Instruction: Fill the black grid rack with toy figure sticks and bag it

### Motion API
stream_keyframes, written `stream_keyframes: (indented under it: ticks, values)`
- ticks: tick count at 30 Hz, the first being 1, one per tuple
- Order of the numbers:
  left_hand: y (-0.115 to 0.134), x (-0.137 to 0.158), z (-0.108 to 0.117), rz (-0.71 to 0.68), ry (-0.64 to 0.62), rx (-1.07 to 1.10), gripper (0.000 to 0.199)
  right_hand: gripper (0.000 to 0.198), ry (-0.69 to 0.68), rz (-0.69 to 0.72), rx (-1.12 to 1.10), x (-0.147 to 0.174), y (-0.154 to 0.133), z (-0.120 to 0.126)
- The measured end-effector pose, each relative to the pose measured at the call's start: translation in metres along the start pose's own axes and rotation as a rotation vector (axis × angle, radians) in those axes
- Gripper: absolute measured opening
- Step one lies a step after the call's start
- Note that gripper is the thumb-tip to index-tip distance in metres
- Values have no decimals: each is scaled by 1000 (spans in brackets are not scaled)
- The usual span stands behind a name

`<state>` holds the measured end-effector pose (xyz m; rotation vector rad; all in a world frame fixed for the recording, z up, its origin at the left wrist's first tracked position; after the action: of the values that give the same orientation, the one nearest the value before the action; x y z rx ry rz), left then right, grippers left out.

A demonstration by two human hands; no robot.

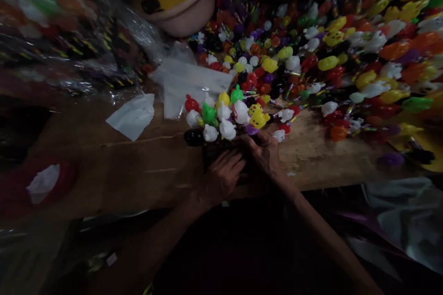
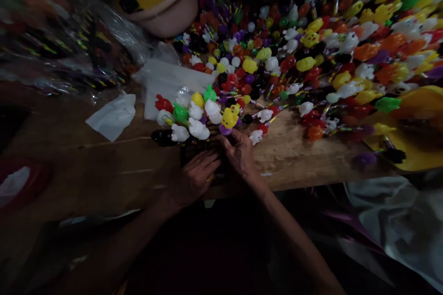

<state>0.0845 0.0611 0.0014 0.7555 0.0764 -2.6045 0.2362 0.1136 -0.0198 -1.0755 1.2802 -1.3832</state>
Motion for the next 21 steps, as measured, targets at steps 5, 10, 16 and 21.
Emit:
stream_keyframes:
  ticks: [5, 10, 16, 21]
  values:
    - [1, 2, -6, 12, 54, 16, 35, 23, 138, 198, 377, 2, -6, 4]
    - [-1, 1, -7, 43, 76, -11, 33, 22, 175, 353, 582, 5, -16, -1]
    - [-2, 0, -4, 41, 38, 10, 32, 21, 166, 340, 704, 0, -11, -7]
    - [-2, -1, -4, 56, -2, 83, 31, 20, 165, 325, 717, -1, -9, -6]
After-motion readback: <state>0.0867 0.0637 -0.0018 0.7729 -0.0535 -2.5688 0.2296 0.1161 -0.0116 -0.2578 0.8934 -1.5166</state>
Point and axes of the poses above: each hand's wrist, its own x-axis away from the middle knuckle, its own z-axis out of the back of the hand, y = z × x, the point moved 4 cm from there along -x, towards the middle knuckle, and after that the axes turned 11 degrees about -z, right-handed, at the moved point
